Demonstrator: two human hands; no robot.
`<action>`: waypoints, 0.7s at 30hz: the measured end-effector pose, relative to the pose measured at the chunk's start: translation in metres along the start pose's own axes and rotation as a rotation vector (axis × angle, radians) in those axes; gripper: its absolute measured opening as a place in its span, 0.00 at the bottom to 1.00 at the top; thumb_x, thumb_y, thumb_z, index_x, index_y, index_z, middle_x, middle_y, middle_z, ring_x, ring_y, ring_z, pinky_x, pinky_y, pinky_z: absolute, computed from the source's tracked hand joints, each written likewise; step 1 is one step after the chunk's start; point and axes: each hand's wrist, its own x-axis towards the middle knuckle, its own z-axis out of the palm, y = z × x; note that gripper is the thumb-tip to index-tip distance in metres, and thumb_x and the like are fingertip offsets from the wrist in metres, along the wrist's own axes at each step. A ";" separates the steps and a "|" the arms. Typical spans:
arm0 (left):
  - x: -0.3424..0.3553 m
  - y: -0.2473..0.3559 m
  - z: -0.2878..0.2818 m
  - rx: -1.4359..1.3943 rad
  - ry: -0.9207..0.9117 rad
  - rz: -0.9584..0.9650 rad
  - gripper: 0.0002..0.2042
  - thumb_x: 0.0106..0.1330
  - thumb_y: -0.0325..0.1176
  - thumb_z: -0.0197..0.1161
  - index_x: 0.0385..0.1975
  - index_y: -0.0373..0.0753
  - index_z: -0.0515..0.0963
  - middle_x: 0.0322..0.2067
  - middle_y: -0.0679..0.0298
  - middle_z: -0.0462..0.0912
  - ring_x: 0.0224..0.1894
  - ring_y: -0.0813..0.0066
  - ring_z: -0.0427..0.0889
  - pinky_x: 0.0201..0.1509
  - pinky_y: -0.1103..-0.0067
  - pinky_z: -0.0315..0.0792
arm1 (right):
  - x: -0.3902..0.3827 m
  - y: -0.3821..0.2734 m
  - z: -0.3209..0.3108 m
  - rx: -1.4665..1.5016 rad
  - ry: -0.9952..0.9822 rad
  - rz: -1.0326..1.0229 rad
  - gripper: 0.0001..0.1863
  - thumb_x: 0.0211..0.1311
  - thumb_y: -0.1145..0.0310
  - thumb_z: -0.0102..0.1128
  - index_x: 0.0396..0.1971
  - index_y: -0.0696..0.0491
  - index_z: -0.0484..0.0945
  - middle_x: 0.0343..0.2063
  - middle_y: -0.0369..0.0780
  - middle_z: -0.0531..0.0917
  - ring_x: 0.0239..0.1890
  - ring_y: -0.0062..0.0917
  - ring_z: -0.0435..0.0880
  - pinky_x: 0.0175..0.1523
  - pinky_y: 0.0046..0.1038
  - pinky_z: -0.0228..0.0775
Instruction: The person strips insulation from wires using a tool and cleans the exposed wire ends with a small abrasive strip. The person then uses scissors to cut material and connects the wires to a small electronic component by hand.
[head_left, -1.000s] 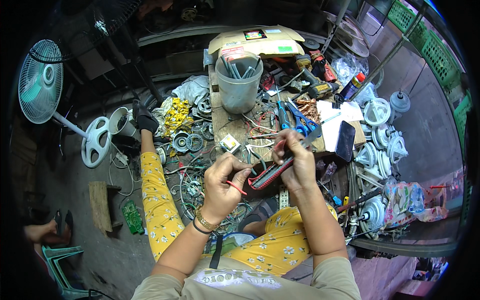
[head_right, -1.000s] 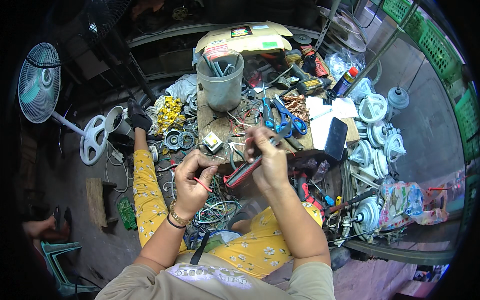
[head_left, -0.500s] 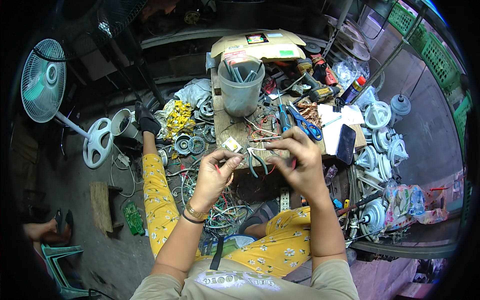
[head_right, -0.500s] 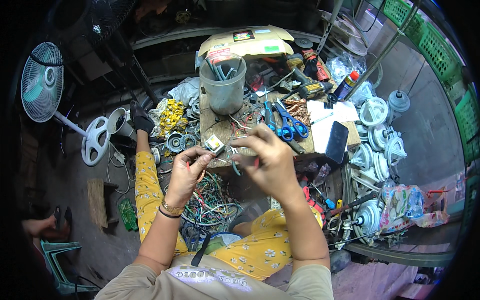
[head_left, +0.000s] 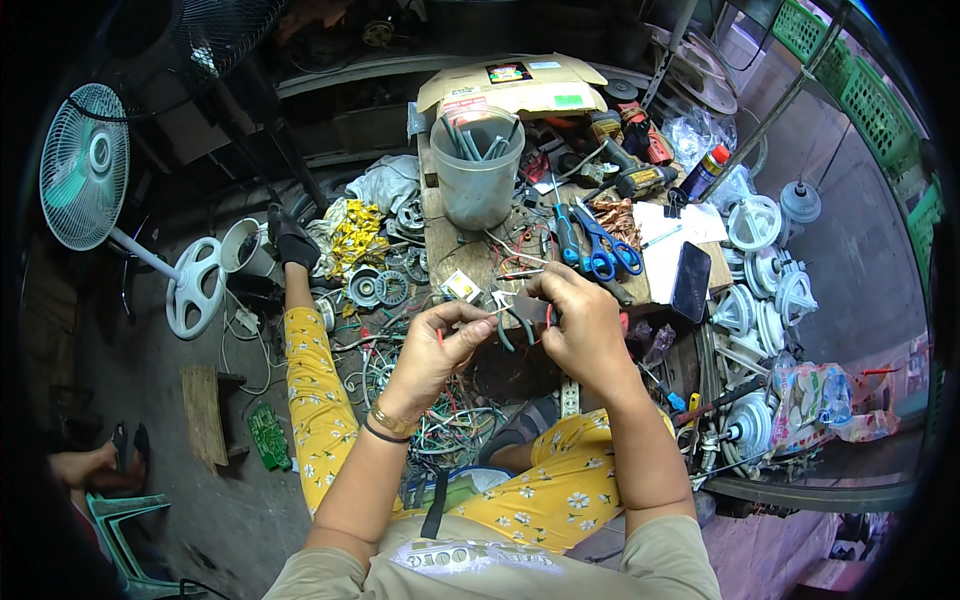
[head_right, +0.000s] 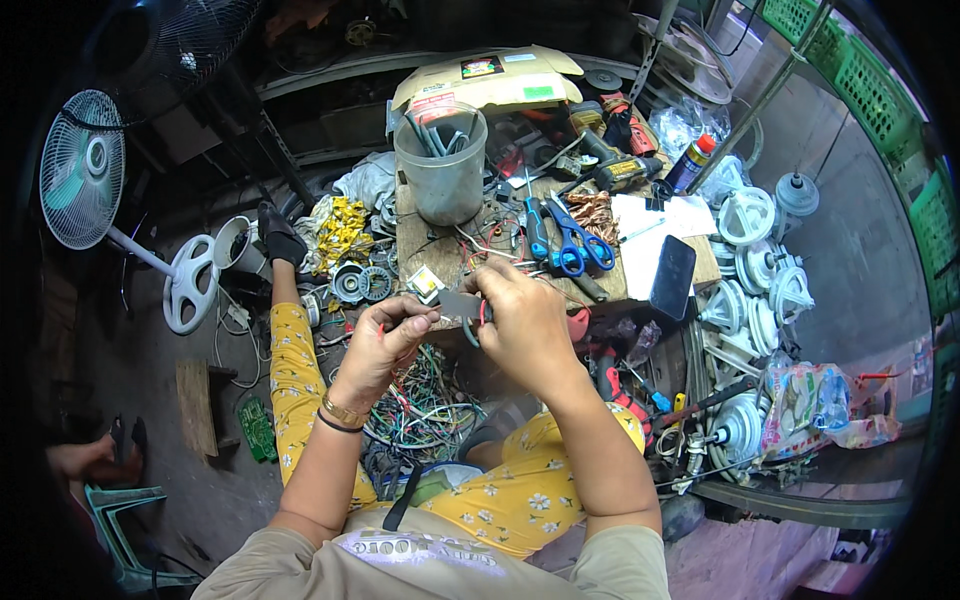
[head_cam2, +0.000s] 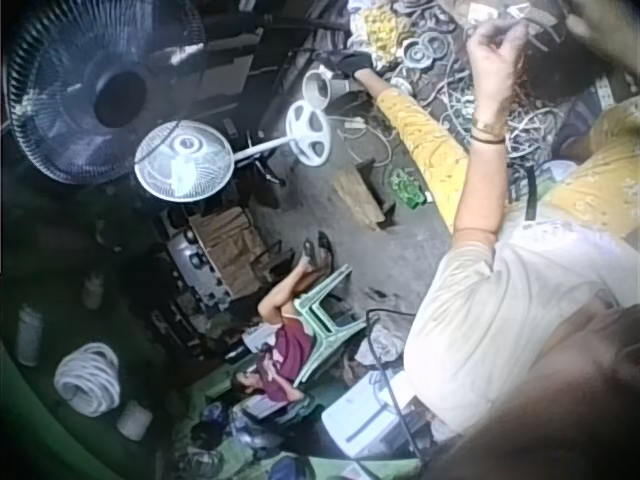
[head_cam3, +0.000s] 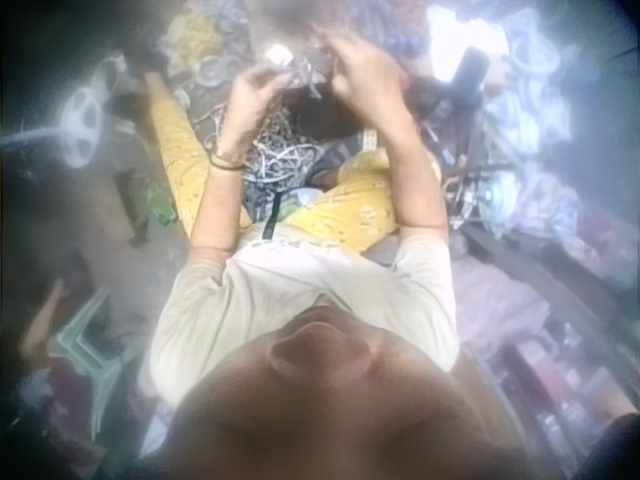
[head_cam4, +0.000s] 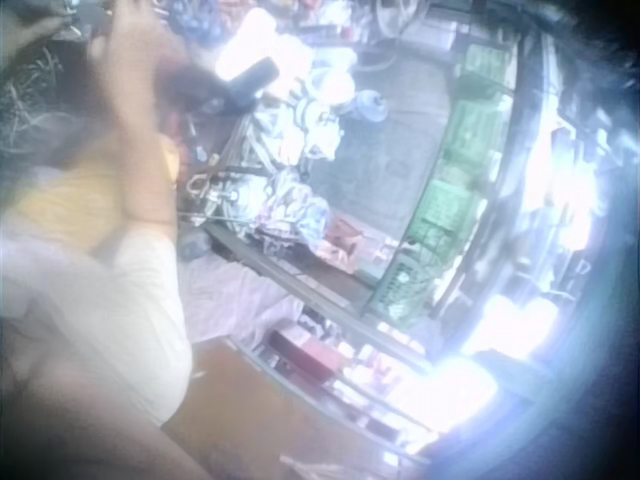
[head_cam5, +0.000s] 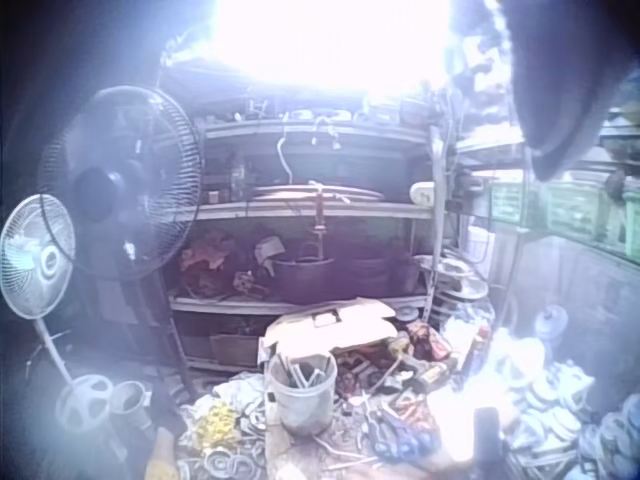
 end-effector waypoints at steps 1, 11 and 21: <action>0.000 0.000 -0.005 -0.143 -0.063 -0.066 0.06 0.62 0.31 0.64 0.35 0.37 0.78 0.23 0.73 0.72 0.19 0.91 0.61 0.19 0.90 0.55 | 0.000 0.001 0.001 0.046 0.004 0.023 0.10 0.42 0.78 0.60 0.29 0.56 0.77 0.30 0.43 0.80 0.32 0.40 0.80 0.34 0.36 0.71; 0.010 -0.011 -0.005 -0.382 0.061 0.026 0.05 0.65 0.32 0.60 0.35 0.39 0.73 0.25 0.71 0.74 0.17 0.91 0.64 0.16 0.91 0.56 | -0.005 0.001 0.034 0.825 -0.296 0.420 0.05 0.59 0.76 0.58 0.31 0.62 0.79 0.24 0.34 0.79 0.28 0.14 0.74 0.36 0.21 0.68; 0.011 -0.010 0.011 -0.122 0.239 0.282 0.05 0.64 0.30 0.62 0.31 0.39 0.72 0.23 0.71 0.75 0.19 0.91 0.67 0.19 0.90 0.58 | -0.005 -0.007 0.040 0.687 -0.202 0.313 0.04 0.52 0.78 0.65 0.28 0.62 0.81 0.25 0.38 0.83 0.31 0.15 0.78 0.38 0.21 0.70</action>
